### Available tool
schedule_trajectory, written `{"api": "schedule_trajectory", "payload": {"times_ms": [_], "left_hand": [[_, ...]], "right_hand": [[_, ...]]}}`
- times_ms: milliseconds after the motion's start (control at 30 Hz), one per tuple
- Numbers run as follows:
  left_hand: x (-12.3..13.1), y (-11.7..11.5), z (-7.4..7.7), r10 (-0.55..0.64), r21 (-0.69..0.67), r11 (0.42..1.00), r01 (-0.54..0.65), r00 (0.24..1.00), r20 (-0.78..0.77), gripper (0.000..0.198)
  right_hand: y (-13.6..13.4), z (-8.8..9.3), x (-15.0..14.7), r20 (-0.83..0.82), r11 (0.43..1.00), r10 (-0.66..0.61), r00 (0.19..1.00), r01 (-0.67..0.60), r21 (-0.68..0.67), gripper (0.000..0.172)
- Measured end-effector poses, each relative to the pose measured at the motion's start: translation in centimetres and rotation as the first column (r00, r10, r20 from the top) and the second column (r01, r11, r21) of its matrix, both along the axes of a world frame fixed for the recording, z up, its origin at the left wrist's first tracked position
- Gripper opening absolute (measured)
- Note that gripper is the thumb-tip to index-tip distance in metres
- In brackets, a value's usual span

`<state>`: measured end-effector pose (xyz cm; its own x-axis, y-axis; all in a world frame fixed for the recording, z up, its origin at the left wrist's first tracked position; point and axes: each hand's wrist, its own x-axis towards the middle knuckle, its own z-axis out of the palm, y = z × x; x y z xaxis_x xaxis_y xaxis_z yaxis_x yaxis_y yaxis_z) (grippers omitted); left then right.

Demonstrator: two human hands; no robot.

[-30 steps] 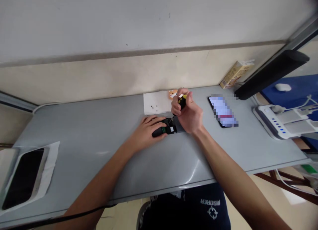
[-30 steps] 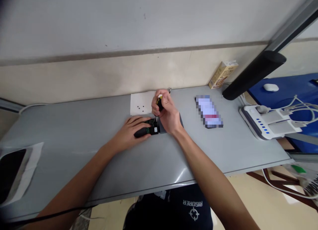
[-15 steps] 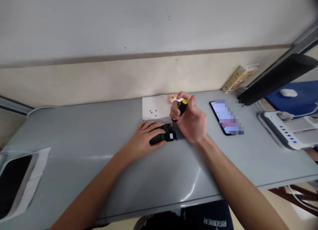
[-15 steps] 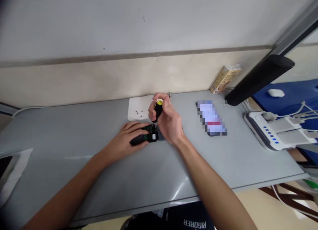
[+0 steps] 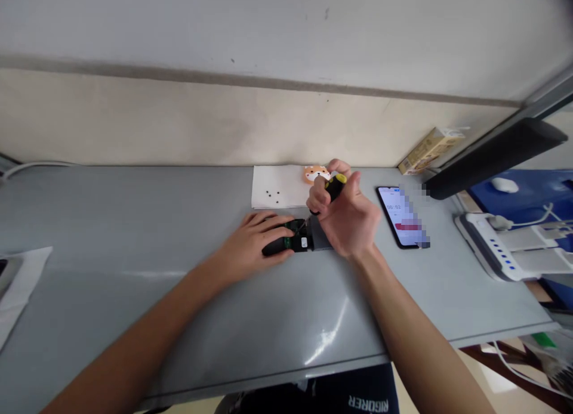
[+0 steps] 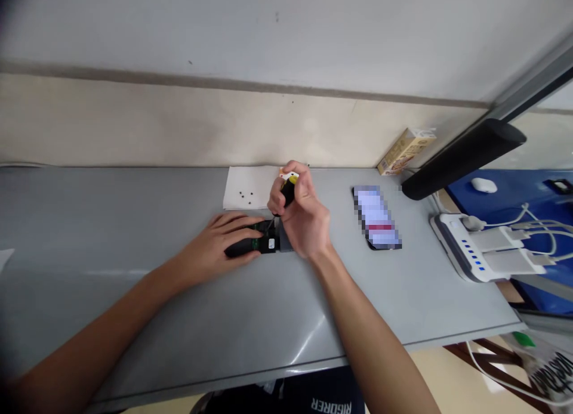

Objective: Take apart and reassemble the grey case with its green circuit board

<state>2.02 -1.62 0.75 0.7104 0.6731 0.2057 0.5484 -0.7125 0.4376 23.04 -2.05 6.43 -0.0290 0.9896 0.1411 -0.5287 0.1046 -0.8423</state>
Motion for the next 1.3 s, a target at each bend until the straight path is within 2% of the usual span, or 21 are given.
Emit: {"api": "schedule_trajectory", "payload": {"times_ms": [200,300,500,800,1000,1300], "left_hand": [[-0.1,0.0,0.1,-0.026,0.006,1.0,0.026,0.999,-0.019,0.026],[-0.1,0.0,0.0,-0.019,0.014,1.0,0.02,1.0,-0.015,0.026],[-0.2,0.0,-0.1,-0.001,0.027,1.0,0.002,1.0,-0.029,0.029],[-0.1,-0.1,-0.2,0.012,-0.02,1.0,-0.013,0.998,-0.054,0.029],[0.1,-0.2,0.1,0.048,-0.055,0.997,-0.051,0.998,-0.046,0.046],[-0.1,-0.1,-0.3,-0.001,0.02,1.0,0.002,0.999,-0.039,0.031]], "right_hand": [[0.3,-0.2,0.0,0.039,0.999,0.004,0.999,-0.005,0.036,0.03],[0.6,-0.2,-0.3,0.06,1.0,0.01,0.998,-0.011,0.019,0.038],[0.1,-0.2,-0.6,-0.006,0.998,0.049,0.999,-0.049,0.035,0.053],[-0.3,0.0,-1.0,-0.058,0.997,0.075,0.995,-0.074,0.023,0.054],[-0.3,0.0,-0.8,-0.064,0.997,0.08,0.995,-0.079,0.026,0.053],[-0.2,0.0,-1.0,-0.016,0.997,0.055,0.998,-0.054,0.05,0.054]]}}
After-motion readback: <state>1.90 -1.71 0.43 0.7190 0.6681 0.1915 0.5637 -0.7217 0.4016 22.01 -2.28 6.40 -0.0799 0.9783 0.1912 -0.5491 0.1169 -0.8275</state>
